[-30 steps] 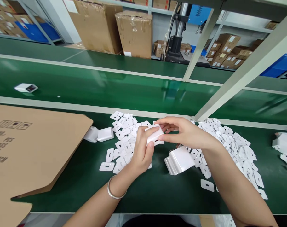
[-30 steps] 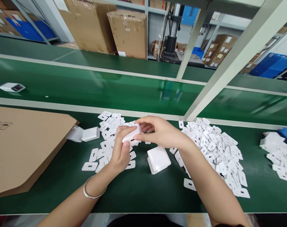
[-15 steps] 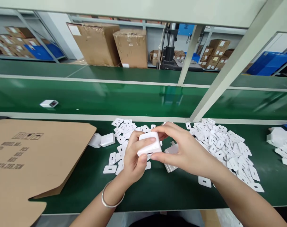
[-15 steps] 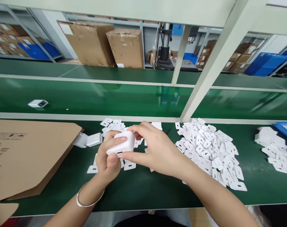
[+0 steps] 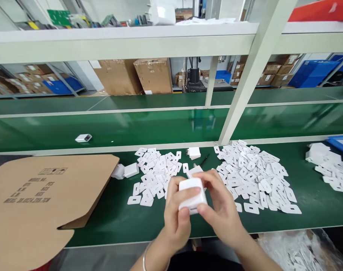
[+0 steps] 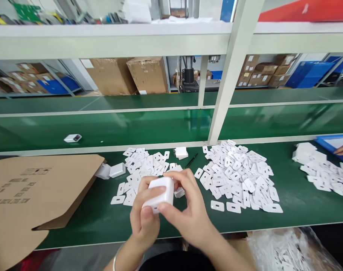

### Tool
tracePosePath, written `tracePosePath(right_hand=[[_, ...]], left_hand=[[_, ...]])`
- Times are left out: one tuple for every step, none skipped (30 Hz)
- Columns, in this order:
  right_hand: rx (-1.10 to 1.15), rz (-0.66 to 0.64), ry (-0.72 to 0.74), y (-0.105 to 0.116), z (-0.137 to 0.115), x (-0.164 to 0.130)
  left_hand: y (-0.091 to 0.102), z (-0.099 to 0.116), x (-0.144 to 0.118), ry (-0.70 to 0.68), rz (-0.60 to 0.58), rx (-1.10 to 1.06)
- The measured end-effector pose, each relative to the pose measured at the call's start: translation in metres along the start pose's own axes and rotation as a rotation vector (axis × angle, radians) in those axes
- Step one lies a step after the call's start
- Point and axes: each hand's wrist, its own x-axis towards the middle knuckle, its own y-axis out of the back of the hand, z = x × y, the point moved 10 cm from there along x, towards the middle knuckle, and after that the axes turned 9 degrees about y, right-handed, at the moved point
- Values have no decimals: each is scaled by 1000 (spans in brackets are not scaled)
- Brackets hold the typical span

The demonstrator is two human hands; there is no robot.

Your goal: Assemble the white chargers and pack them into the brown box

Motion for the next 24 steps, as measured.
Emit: tracePosePath(right_hand=[[-29, 35, -1, 1, -2, -13], [-60, 47, 3, 1, -4, -25], [-83, 42, 17, 1, -6, -36], [-95, 25, 38, 0, -8, -44], [-97, 8, 58, -1, -9, -52], [-93, -7, 68, -2, -8, -58], [-83, -17, 63, -2, -4, -64], [-72, -23, 45, -3, 3, -70], [-61, -26, 17, -4, 12, -75], [-50, -24, -14, -5, 23, -81], [-39, -17, -40, -6, 34, -87], [-31, -4, -59, -7, 46, -93], [-26, 14, -75, -7, 57, -98], [-21, 30, -89, -7, 68, -103], [-13, 43, -103, -7, 78, -107], [0, 49, -119, -8, 86, -109], [20, 46, -137, -9, 94, -111], [44, 39, -155, -10, 99, -112], [72, 31, -176, -10, 104, -112], [98, 26, -199, -11, 107, -112], [123, 24, -219, -11, 109, -111], [144, 25, -237, -10, 110, -111], [161, 26, -252, -10, 110, -111], [176, 26, -261, -9, 110, -111]], left_hand=[[-4, 1, -11, 26, 12, -28], [-7, 2, -23, 47, 12, -49], [-11, 2, -33, 62, 3, -66], [-14, 3, -42, 71, -16, -78], [-17, 2, -50, 80, -41, -88], [-19, 0, -57, 91, -68, -96], [-21, -3, -64, 107, -96, -101], [-23, -9, -69, 128, -120, -104], [-24, -16, -74, 149, -138, -103], [-25, -23, -78, 164, -150, -98], [-26, -30, -82, 174, -159, -92], [-27, -38, -85, 180, -166, -85], [-28, -46, -88, 190, -175, -80], [-30, -54, -91, 209, -189, -76], [-32, -62, -93, 240, -211, -72], [-34, -70, -95, 278, -240, -70], [-36, -77, -96, 316, -270, -71], [-38, -82, -97, 346, -297, -73], [-39, -85, -97, 367, -317, -78], [-39, -86, -97, 377, -332, -86], [-39, -86, -96, 377, -341, -92], [-39, -85, -96, 372, -346, -95], [-39, -85, -95, 369, -351, -91], [-40, -84, -96, 366, -356, -84]])
